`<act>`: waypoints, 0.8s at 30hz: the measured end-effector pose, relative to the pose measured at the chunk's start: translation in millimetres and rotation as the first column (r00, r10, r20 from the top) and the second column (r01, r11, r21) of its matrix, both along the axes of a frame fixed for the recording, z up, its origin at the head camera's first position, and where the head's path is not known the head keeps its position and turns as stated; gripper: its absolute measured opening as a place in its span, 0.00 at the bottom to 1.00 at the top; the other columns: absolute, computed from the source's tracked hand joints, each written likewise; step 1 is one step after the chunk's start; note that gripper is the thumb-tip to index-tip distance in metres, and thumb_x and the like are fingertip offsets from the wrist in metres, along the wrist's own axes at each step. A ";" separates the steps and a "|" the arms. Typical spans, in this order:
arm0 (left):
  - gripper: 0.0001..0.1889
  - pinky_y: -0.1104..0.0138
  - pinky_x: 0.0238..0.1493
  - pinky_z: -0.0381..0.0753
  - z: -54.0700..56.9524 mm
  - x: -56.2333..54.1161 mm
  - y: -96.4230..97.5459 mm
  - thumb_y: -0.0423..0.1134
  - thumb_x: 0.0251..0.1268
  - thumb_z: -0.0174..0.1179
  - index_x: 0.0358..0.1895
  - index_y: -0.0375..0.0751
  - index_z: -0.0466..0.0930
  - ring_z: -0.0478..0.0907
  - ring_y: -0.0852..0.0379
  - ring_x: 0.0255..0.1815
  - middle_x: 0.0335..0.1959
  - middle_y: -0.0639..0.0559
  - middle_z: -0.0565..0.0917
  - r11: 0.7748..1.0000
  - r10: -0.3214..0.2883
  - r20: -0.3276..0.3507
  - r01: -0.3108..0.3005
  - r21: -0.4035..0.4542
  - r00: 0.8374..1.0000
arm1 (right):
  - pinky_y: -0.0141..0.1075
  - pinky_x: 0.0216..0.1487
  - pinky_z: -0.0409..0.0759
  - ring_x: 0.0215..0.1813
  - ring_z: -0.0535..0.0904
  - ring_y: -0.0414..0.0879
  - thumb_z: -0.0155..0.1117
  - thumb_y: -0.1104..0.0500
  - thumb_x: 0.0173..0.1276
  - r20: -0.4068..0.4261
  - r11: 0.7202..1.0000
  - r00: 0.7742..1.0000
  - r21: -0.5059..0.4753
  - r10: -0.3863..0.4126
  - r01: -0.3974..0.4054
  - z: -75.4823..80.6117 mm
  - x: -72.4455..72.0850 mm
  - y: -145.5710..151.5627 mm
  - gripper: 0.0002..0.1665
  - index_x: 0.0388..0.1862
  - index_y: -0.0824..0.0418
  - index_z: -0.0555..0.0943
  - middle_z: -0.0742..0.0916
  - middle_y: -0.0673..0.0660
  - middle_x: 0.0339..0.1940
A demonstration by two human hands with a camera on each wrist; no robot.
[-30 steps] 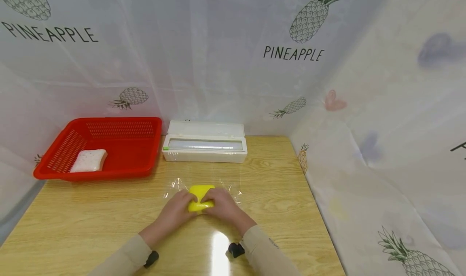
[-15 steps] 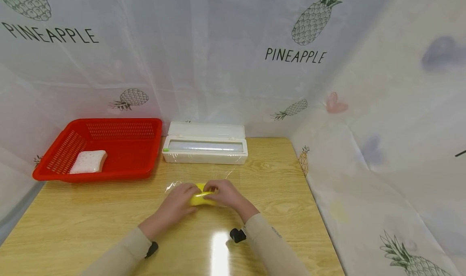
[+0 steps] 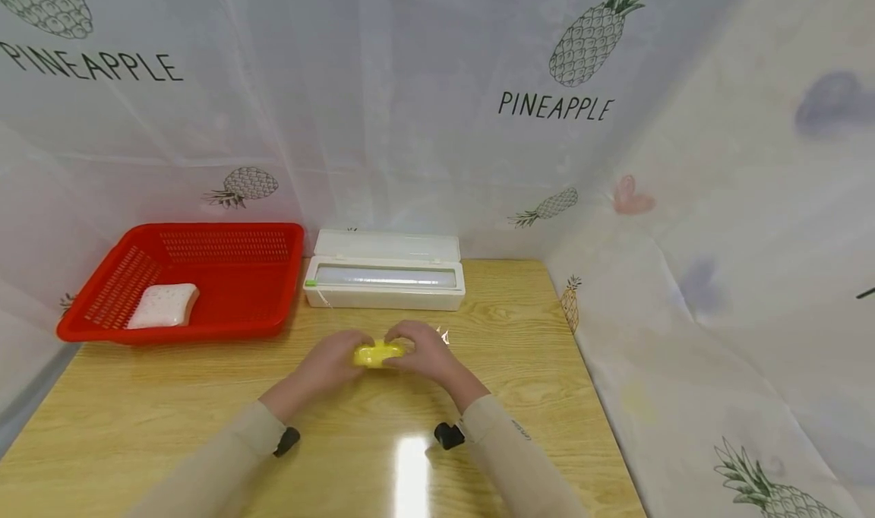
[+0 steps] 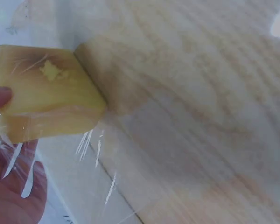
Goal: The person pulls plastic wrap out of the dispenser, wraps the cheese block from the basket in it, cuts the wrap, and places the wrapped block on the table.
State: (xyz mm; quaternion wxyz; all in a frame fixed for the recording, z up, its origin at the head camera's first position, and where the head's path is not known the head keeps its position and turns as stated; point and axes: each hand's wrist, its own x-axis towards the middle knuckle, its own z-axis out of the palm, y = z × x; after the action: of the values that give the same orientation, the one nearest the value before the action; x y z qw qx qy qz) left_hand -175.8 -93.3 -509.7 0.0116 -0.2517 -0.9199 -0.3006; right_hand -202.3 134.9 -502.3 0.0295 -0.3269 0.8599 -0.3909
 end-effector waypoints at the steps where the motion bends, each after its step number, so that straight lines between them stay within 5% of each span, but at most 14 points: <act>1: 0.20 0.60 0.52 0.77 1.1 -1.8 -0.3 0.32 0.50 0.73 0.49 0.44 0.81 0.78 0.55 0.49 0.48 0.53 0.82 1.000 0.006 0.028 -0.006 0.000 1.000 | 0.42 0.56 0.77 0.51 0.79 0.43 0.80 0.55 0.53 -0.019 1.000 1.000 0.018 0.016 -0.015 1.1 -0.5 0.1 0.19 0.42 0.54 0.83 0.85 0.46 0.47; 6: 0.20 0.60 0.50 0.77 6.0 -11.6 -1.4 0.32 0.50 0.73 0.49 0.44 0.81 0.78 0.54 0.48 0.47 0.53 0.82 1.000 -0.002 0.076 0.001 0.013 0.997 | 0.39 0.52 0.77 0.50 0.78 0.44 0.82 0.55 0.48 -0.129 0.987 0.989 0.150 0.071 -0.051 2.5 -6.7 -0.7 0.23 0.42 0.54 0.81 0.83 0.47 0.46; 12: 0.21 0.59 0.51 0.76 13.4 -20.5 -4.9 0.33 0.51 0.74 0.50 0.44 0.81 0.77 0.55 0.48 0.48 0.54 0.82 0.999 -0.030 0.139 0.027 0.023 0.990 | 0.35 0.47 0.78 0.44 0.80 0.43 0.80 0.59 0.52 -0.135 0.981 0.989 0.192 0.066 -0.039 6.9 -15.8 -2.5 0.19 0.43 0.57 0.84 0.86 0.49 0.44; 24: 0.20 0.59 0.51 0.78 24.7 -42.4 -12.0 0.39 0.57 0.72 0.53 0.45 0.82 0.78 0.55 0.47 0.49 0.56 0.82 0.995 -0.100 0.211 0.100 0.009 0.972 | 0.37 0.47 0.78 0.44 0.78 0.40 0.72 0.58 0.62 0.094 0.971 0.995 0.235 0.030 -0.051 24.1 -29.9 -3.4 0.14 0.48 0.55 0.85 0.86 0.46 0.45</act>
State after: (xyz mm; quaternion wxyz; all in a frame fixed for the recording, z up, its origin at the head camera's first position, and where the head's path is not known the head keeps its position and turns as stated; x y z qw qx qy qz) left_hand -218.2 -105.3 -485.0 -0.1017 -0.2643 -0.9023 -0.3251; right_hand -232.2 131.6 -478.2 0.1150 -0.3206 0.8914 -0.2988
